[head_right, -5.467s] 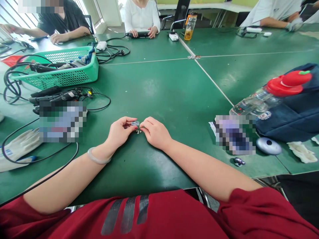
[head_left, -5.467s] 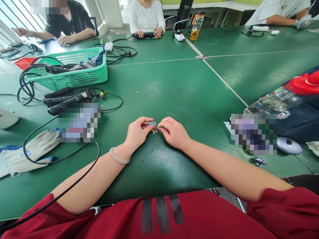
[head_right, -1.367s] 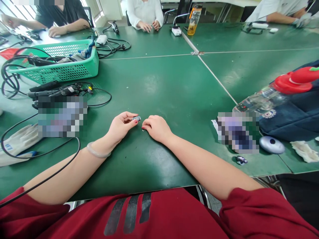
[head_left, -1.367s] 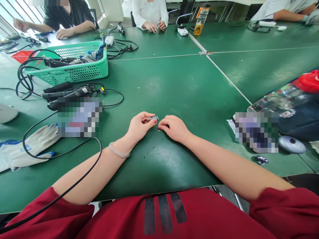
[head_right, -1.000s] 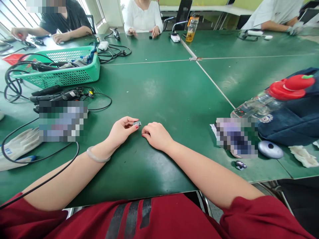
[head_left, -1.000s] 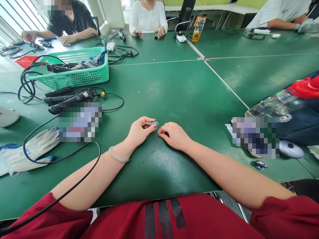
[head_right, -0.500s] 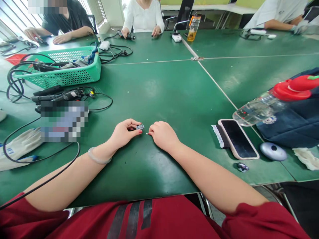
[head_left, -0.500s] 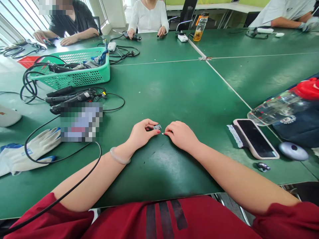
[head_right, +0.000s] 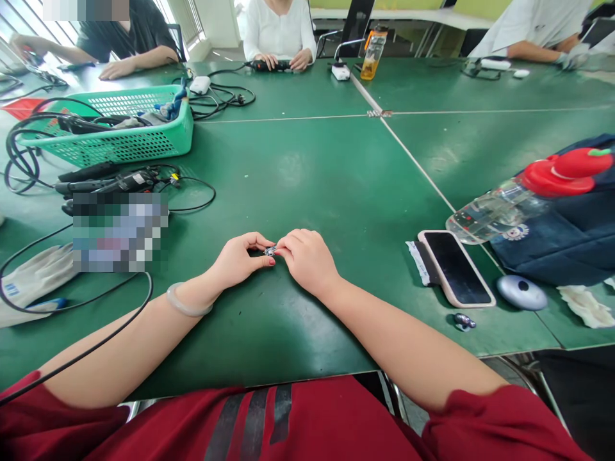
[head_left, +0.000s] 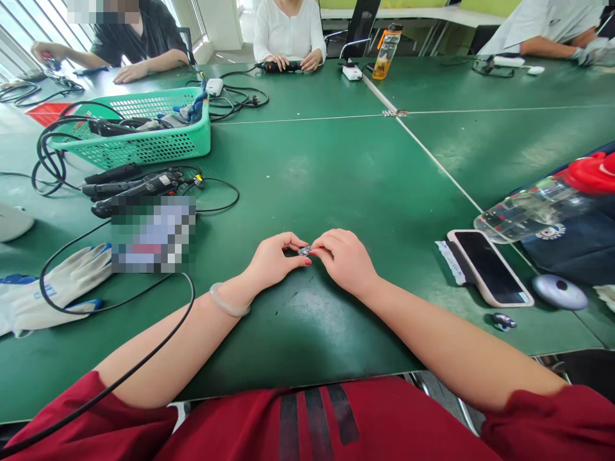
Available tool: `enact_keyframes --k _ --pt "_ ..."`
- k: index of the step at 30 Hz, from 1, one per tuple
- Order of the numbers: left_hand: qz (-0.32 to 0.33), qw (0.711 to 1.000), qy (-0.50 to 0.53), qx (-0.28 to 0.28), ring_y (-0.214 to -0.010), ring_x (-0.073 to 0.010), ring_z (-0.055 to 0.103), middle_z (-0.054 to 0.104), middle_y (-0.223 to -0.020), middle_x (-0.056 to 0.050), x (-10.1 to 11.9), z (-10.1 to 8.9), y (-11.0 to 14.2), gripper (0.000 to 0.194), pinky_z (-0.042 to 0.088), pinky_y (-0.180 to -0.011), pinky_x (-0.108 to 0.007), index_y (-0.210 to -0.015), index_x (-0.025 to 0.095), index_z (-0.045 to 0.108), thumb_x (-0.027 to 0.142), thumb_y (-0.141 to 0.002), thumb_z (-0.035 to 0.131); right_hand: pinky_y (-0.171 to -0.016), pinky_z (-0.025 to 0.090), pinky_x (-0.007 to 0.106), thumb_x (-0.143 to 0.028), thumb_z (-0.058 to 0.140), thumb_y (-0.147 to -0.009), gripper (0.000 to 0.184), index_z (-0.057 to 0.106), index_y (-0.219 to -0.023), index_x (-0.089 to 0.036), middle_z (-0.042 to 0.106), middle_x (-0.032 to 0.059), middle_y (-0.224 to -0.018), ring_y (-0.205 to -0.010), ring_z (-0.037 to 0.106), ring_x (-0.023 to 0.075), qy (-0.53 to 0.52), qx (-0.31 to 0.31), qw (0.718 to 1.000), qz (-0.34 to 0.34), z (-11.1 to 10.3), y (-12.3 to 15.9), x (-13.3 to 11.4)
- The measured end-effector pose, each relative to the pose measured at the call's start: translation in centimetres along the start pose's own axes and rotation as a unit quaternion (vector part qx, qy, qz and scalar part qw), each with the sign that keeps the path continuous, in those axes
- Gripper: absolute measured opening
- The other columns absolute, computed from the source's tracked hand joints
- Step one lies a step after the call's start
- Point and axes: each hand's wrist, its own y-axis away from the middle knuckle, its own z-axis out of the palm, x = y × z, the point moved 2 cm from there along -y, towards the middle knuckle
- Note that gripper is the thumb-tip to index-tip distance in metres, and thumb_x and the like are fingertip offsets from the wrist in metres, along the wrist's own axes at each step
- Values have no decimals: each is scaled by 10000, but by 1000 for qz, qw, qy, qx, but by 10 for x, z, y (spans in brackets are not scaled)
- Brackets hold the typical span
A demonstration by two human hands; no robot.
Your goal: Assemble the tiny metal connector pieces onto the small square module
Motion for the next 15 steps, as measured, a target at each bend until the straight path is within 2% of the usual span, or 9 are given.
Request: enact_keyframes --k 12,15 --pt "9 1000 2 -6 -866 -190 640 721 -891 -27 1 0 -1 245 482 -862 -341 -869 205 695 290 -654 776 -758 351 320 -255 523 -930 180 672 -847 -198 693 24 -878 -828 583 168 31 14 999 -42 2 2 -1" --pt "7 1000 18 3 -851 -184 646 725 -887 -32 -1 0 -1 258 488 -856 -343 -894 193 690 287 -667 768 -773 364 319 -272 517 -932 174 678 -925 -205 695 29 -924 -856 586 172 18 29 999 -36 0 3 0"
